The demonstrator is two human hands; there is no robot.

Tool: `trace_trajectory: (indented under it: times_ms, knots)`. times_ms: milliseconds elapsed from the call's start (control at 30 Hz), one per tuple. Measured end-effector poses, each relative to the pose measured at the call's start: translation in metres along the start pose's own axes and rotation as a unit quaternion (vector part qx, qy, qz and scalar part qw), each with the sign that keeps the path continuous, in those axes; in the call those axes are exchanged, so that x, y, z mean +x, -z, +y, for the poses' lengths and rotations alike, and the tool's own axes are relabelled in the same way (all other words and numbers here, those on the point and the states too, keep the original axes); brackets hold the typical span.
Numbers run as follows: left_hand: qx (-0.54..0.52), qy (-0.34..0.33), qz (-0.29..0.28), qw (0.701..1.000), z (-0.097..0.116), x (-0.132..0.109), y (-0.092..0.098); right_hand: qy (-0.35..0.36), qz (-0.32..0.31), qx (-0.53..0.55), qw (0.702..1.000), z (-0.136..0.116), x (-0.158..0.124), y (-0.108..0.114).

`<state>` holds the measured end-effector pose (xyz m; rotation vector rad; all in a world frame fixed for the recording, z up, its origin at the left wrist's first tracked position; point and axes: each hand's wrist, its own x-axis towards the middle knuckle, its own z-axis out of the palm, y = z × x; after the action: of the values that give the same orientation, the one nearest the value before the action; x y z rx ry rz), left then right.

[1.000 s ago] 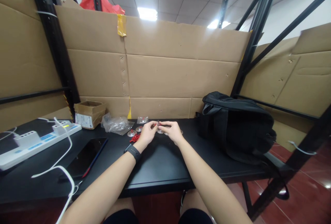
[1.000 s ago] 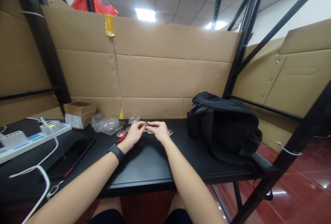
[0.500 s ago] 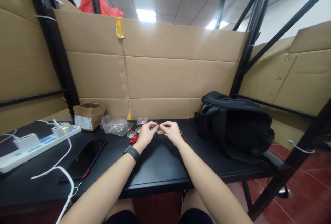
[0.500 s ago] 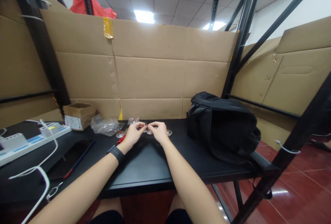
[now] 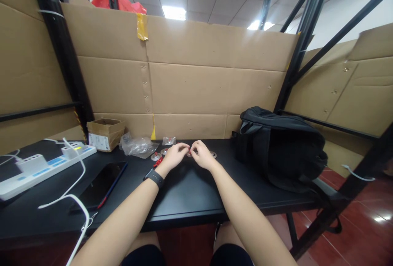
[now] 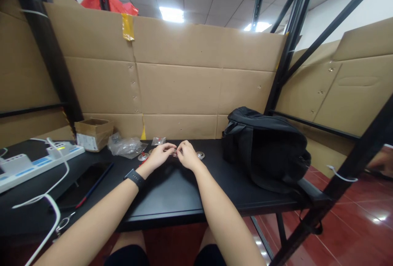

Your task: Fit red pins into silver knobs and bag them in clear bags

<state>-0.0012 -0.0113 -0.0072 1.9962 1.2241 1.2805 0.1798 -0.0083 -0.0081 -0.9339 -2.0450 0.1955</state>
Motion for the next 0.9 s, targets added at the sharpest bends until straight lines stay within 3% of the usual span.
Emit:
trace_trajectory:
  times_ms: [67,167,300,467,667,800,900]
  knots:
    - [0.033,-0.029,-0.059,0.997,0.004,-0.003,0.000,0.012,0.006,0.000,1.000,0.001,0.000,0.002]
    - [0.080,-0.044,-0.084,0.992,0.008,-0.007,-0.003,0.027,0.013,-0.013,0.999,0.005,0.001,0.005]
    - [0.113,-0.050,-0.041,0.991,0.010,-0.005,0.002,-0.001,0.059,-0.041,0.997,0.016,0.005,0.013]
    - [0.276,-0.015,0.012,0.961,-0.001,0.003,0.043,-0.121,0.109,-0.157,0.974,0.034,0.004,0.031]
    - [0.350,0.069,-0.073,0.931,-0.023,0.004,0.090,-0.226,0.055,-0.234,0.944,0.042,0.001,0.032]
    - [0.353,0.098,-0.135,0.921,-0.027,0.003,0.096,-0.237,0.020,-0.231,0.944,0.043,0.005,0.027]
    - [0.377,0.101,-0.129,0.911,-0.025,0.002,0.093,-0.253,-0.021,-0.219,0.942,0.045,0.005,0.033]
